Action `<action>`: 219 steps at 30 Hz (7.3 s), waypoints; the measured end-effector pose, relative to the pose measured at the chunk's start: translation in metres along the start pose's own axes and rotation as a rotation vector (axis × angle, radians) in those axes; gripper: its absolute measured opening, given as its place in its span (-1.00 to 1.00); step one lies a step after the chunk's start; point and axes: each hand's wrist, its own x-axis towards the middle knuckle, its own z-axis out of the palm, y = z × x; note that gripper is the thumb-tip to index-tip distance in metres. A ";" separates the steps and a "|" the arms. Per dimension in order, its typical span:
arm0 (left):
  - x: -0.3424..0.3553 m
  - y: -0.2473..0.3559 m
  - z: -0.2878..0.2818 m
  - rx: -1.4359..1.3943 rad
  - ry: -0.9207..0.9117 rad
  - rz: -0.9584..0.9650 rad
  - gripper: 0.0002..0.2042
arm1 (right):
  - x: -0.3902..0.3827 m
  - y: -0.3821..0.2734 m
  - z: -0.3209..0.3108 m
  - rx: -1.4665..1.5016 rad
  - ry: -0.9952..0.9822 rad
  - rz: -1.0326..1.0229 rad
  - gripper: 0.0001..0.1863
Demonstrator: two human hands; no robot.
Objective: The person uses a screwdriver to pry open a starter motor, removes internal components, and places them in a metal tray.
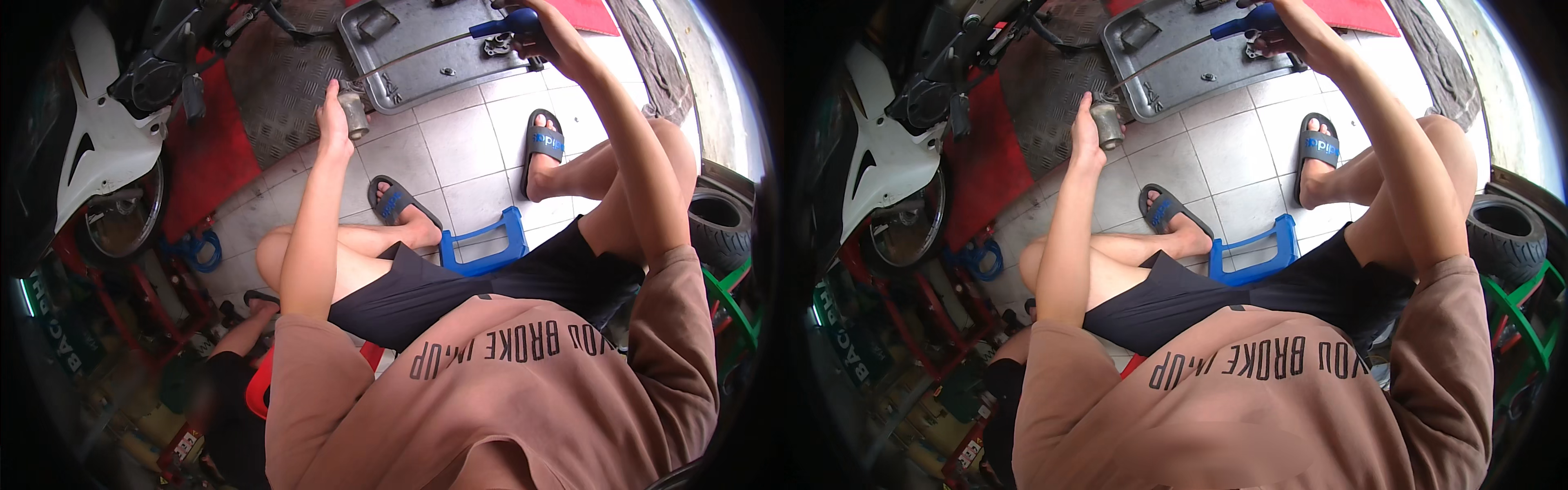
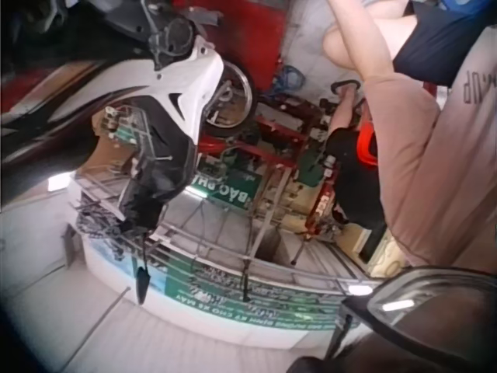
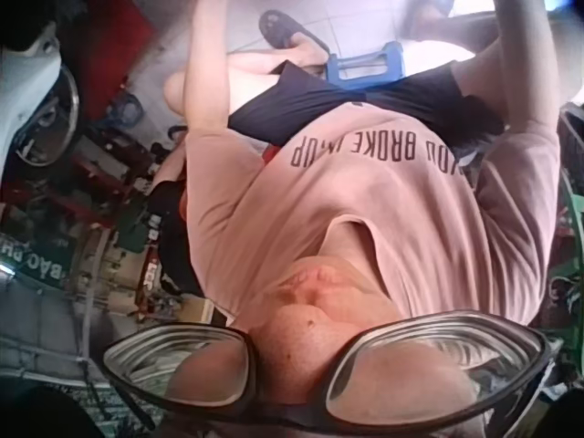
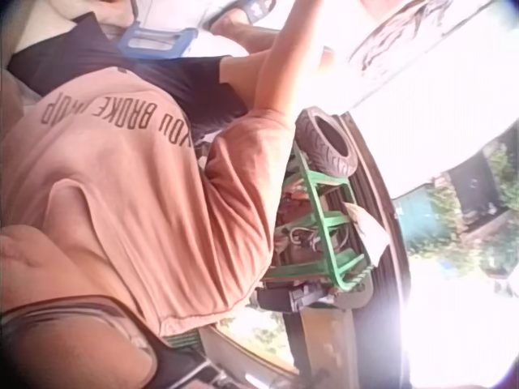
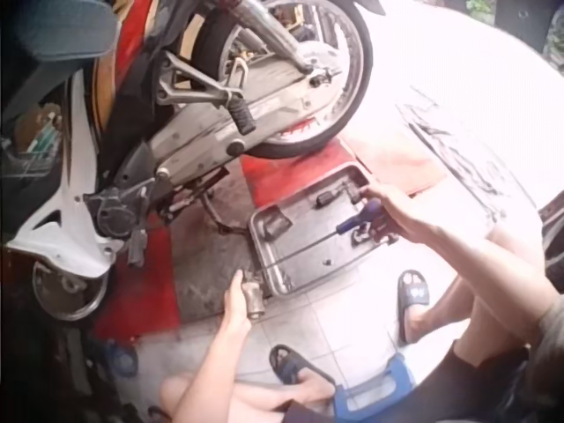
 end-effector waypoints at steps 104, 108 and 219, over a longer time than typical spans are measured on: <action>-0.051 0.028 0.030 -0.072 -0.073 0.230 -0.66 | -0.020 0.000 0.086 -0.703 -0.118 -0.710 -0.68; -0.078 0.042 0.036 -0.099 -0.131 0.225 -0.67 | -0.011 0.026 0.117 -0.766 -0.128 -0.922 -0.69; -0.056 0.082 0.020 -0.522 -0.249 0.065 -0.51 | -0.019 -0.056 0.031 0.237 0.007 -0.565 -0.60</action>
